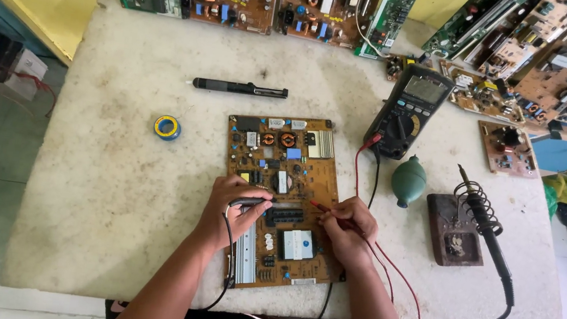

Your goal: Testing components on a circuit board using digital multimeter probes to check for electrical continuity or voltage.

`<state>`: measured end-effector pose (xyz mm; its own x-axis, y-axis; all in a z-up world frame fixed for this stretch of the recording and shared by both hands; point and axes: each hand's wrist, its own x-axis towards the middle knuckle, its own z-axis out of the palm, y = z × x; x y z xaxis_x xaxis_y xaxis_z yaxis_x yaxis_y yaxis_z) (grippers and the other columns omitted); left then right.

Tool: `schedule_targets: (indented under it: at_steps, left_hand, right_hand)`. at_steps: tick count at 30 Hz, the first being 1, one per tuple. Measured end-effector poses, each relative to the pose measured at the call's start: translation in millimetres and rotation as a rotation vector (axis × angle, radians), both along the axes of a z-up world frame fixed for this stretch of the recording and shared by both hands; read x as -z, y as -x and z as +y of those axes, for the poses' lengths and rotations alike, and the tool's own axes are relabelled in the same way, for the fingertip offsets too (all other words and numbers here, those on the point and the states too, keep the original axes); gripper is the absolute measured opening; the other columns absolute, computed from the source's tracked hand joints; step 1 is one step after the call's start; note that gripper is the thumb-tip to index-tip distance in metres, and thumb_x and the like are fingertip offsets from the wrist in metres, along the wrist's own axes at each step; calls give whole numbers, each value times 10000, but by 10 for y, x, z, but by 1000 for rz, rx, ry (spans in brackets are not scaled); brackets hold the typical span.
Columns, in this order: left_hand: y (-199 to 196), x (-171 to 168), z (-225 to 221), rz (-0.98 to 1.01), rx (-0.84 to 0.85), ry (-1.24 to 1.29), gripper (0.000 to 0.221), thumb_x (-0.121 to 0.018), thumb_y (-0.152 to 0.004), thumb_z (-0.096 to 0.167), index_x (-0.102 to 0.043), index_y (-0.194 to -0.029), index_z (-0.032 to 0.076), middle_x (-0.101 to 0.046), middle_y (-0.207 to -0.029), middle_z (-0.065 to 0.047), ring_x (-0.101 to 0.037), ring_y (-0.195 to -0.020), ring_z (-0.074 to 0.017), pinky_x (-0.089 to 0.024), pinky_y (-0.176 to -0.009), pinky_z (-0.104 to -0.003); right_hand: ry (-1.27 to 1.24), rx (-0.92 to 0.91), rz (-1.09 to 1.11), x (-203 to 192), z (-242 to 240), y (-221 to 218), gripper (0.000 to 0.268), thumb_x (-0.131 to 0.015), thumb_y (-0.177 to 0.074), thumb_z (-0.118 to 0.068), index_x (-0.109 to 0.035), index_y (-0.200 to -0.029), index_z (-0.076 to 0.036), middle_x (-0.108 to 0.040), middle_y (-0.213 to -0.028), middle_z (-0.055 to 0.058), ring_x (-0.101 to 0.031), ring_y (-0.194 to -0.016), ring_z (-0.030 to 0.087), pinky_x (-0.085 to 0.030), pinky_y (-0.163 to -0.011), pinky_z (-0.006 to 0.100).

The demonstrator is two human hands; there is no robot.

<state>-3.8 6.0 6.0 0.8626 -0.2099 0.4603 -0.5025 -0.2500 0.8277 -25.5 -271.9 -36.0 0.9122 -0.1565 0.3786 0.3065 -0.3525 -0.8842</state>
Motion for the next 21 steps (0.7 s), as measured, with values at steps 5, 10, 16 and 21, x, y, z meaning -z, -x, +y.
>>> schedule_targets:
  at_steps: [5, 10, 16, 21]
  left_hand:
    - [38, -54, -25, -19, -17, -50, 78, -758, -934, 133, -814, -982, 159, -580, -592, -81, -640, -685, -291, -565, -745, -396]
    - [70, 74, -67, -23, -57, -75, 82, -762, -941, 153, -805, -1010, 166, -587, -644, -65, -656, -769, -267, -528, -818, -400]
    - [52, 166, -61, -7, -55, -96, 87, -769, -921, 182, -813, -992, 206, -644, -661, -57, -662, -790, -260, -524, -848, -406]
    - [37, 175, -63, 7, -65, -71, 101, -776, -917, 187, -818, -1001, 224, -593, -675, -57, -646, -753, -278, -533, -831, -389]
  right_hand:
    - [-29, 3, -6, 38, 5, -2, 126, -773, -717, 100, -674, -714, 22, -711, -758, 159, -708, -637, 221, -559, -606, 300]
    - [-38, -4, 0, -41, 7, 6, 133, -789, -700, 97, -684, -702, 15, -716, -747, 152, -702, -616, 211, -555, -590, 303]
    - [-224, -19, 30, -100, 31, -114, 134, -730, -752, 138, -627, -714, 62, -685, -728, 189, -672, -633, 210, -560, -618, 323]
    - [-353, -59, 45, -65, 97, -139, 101, -706, -764, 176, -626, -736, 123, -682, -770, 236, -745, -607, 251, -624, -596, 345]
